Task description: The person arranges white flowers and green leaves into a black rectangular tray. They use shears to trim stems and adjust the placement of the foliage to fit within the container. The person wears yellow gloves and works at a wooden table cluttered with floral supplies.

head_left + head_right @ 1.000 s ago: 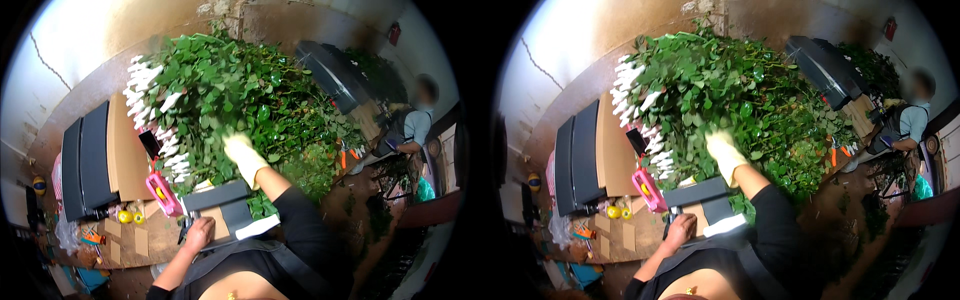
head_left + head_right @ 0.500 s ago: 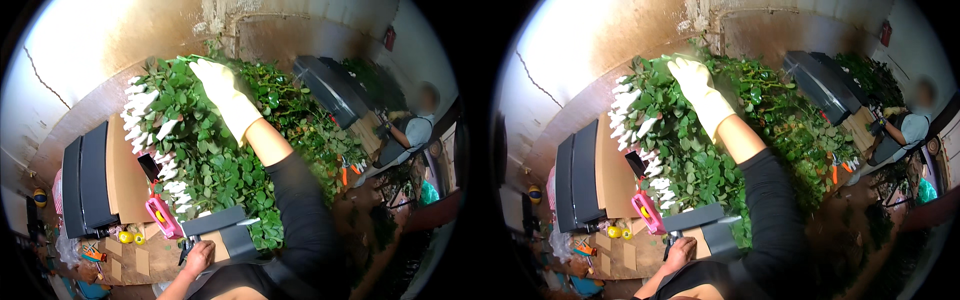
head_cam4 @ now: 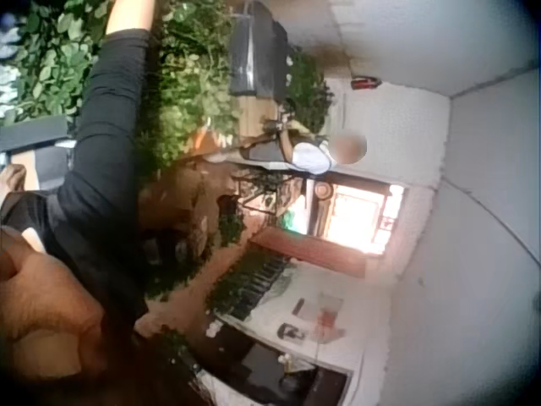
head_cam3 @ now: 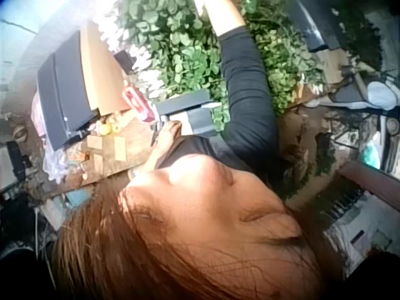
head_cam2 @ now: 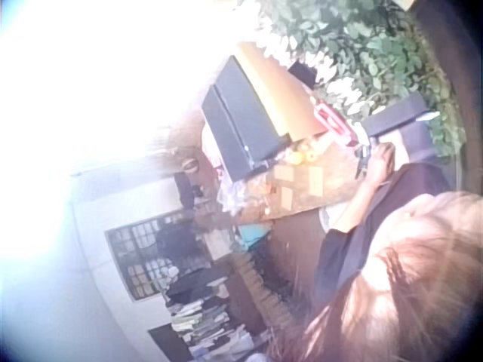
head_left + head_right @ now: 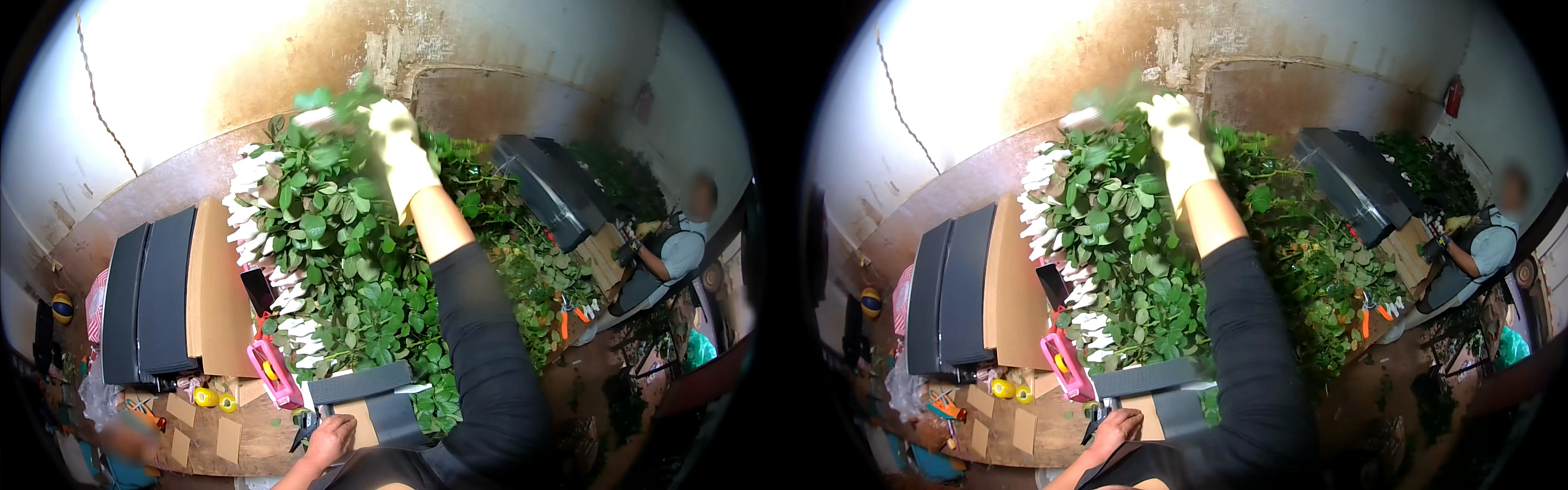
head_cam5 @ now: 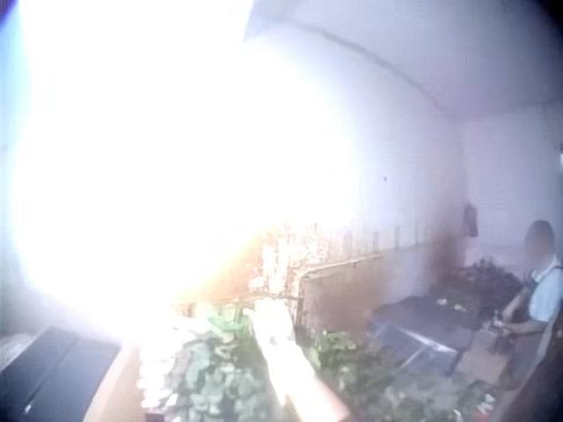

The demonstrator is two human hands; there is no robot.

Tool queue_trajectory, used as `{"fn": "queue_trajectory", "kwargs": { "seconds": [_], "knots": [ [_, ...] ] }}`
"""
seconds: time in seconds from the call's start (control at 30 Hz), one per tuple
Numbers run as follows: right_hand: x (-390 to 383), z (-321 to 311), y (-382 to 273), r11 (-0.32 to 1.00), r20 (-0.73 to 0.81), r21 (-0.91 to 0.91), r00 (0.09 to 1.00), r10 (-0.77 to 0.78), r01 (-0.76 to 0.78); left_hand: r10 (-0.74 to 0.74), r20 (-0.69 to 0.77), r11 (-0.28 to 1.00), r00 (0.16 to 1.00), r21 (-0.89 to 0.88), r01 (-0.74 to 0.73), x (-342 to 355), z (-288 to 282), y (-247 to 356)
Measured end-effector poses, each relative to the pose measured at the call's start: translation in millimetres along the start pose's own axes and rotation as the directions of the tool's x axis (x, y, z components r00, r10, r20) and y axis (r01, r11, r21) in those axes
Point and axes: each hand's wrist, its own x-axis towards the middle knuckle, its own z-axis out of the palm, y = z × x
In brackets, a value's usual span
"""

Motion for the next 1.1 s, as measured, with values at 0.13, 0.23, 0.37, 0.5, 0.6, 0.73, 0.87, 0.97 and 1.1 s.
{"fn": "queue_trajectory", "kwargs": {
  "seconds": [0.13,0.23,0.37,0.5,0.6,0.73,0.87,0.97,1.1],
  "knots": [
    [-5.3,-46.7,-23.5,0.218,0.166,0.957,0.979,0.12,-0.19,-0.028,-0.006,1.0,1.0,0.007,0.028,-7.4,-1.6,-2.4],
    [-1.3,-17.5,-8.7,0.752,-0.443,0.498,0.872,-0.206,0.431,0.009,0.003,1.0,1.0,-0.004,-0.009,1.7,1.3,-3.4],
    [-3.9,-12.9,-48.1,0.786,-0.047,-0.103,0.786,-0.616,0.61,-0.015,0.002,1.0,1.0,0.014,0.015,-3.3,-1.8,-3.3],
    [3.7,11.5,-59.1,0.733,-0.088,-0.137,0.729,-0.679,0.667,-0.014,0.027,1.0,1.0,-0.008,0.014,-8.4,-1.4,-6.2],
    [27.9,31.4,-86.7,0.768,-0.055,-0.312,0.796,-0.603,0.56,-0.016,-0.001,1.0,1.0,-0.003,0.016,-4.2,0.7,-5.7],
    [63.0,3.6,-100.5,0.923,-0.188,-0.304,0.935,-0.299,0.234,-0.054,-0.008,0.999,0.999,-0.007,0.054,-10.7,0.9,-4.8],
    [86.1,-10.9,-64.1,0.869,-0.225,-0.277,0.851,-0.474,0.41,-0.024,-0.009,0.999,1.0,-0.027,0.024,-1.7,-0.9,-6.0],
    [53.3,-12.3,-90.7,0.778,-0.353,-0.192,0.697,-0.624,0.599,-0.035,-0.015,0.999,0.999,-0.035,0.035,2.2,-5.7,0.0],
    [-54.1,-61.3,-128.8,0.823,0.049,-0.081,0.827,-0.56,0.562,-0.061,-0.011,0.998,0.998,-0.01,0.061,-3.2,-6.2,3.3]
  ]
}}
